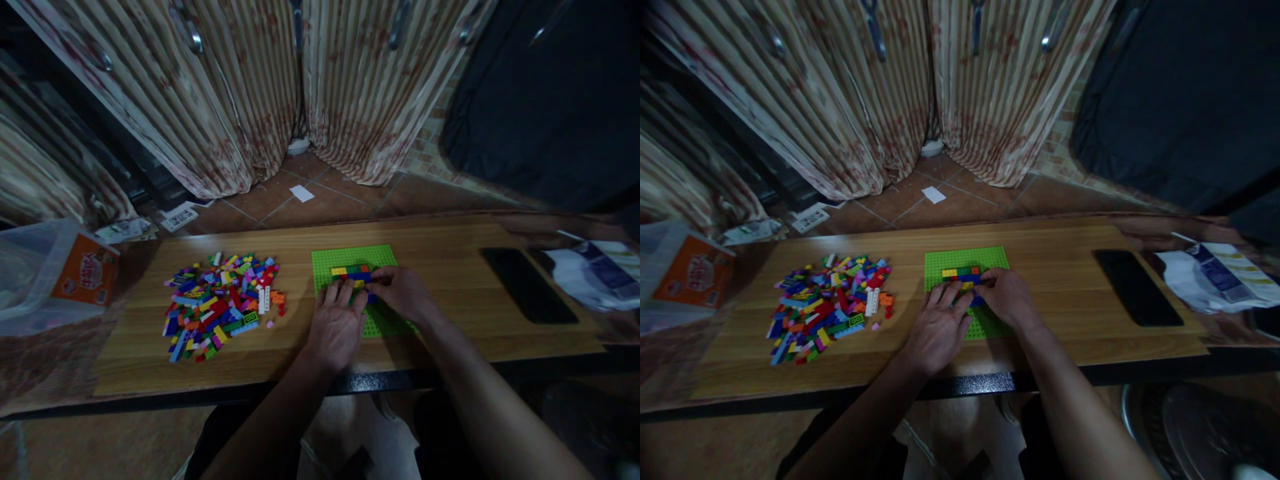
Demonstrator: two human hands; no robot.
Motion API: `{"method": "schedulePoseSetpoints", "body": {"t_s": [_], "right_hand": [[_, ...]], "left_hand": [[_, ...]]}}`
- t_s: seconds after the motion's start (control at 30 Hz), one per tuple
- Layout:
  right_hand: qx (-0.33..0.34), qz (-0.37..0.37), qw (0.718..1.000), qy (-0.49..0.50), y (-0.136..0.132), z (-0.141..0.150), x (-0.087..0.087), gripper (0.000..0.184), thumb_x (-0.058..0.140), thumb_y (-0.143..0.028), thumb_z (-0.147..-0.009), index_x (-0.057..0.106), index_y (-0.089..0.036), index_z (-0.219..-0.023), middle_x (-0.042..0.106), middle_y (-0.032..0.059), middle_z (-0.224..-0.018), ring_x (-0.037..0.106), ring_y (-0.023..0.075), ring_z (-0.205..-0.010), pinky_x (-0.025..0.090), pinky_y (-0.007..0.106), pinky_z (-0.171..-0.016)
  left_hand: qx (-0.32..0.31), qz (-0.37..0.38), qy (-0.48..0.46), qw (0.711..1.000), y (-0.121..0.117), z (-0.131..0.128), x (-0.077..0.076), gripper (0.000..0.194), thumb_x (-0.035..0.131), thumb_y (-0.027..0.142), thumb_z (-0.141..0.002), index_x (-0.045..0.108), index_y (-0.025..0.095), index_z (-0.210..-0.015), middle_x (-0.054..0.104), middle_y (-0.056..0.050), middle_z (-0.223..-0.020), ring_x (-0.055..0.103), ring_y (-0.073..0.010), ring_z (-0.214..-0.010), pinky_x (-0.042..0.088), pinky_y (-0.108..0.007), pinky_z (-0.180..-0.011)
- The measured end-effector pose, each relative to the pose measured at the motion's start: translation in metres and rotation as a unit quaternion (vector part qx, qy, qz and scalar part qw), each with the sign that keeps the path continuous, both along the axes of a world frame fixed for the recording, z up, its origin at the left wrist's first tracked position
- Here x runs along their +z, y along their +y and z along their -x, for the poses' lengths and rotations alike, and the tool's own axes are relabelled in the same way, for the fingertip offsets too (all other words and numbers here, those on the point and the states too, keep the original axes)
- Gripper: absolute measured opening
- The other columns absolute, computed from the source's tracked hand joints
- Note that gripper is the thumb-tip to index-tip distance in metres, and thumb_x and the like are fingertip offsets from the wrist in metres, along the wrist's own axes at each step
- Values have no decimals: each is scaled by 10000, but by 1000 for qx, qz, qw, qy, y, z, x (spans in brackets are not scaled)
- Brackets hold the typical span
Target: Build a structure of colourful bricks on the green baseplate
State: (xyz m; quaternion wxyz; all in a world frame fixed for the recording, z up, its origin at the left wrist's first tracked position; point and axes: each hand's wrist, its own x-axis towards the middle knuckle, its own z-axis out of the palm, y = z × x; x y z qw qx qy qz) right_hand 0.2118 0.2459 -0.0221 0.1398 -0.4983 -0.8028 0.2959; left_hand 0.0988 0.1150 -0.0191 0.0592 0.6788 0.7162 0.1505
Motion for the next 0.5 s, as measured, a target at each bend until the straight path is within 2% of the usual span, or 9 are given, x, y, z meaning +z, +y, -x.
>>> {"method": "schedulePoseSetpoints", "body": {"t_s": [0.5], "right_hand": [[-1, -3, 1000, -17, -7, 4, 6, 171, 624, -257, -754, 713, -167, -869, 718, 33, -743, 650, 170, -683, 454, 271, -631]], "left_hand": [[33, 25, 21, 999, -1, -14, -3, 405, 399, 201, -958, 473, 194, -1357, 419, -134, -1476, 368, -337, -1359, 402, -551, -1061]]}}
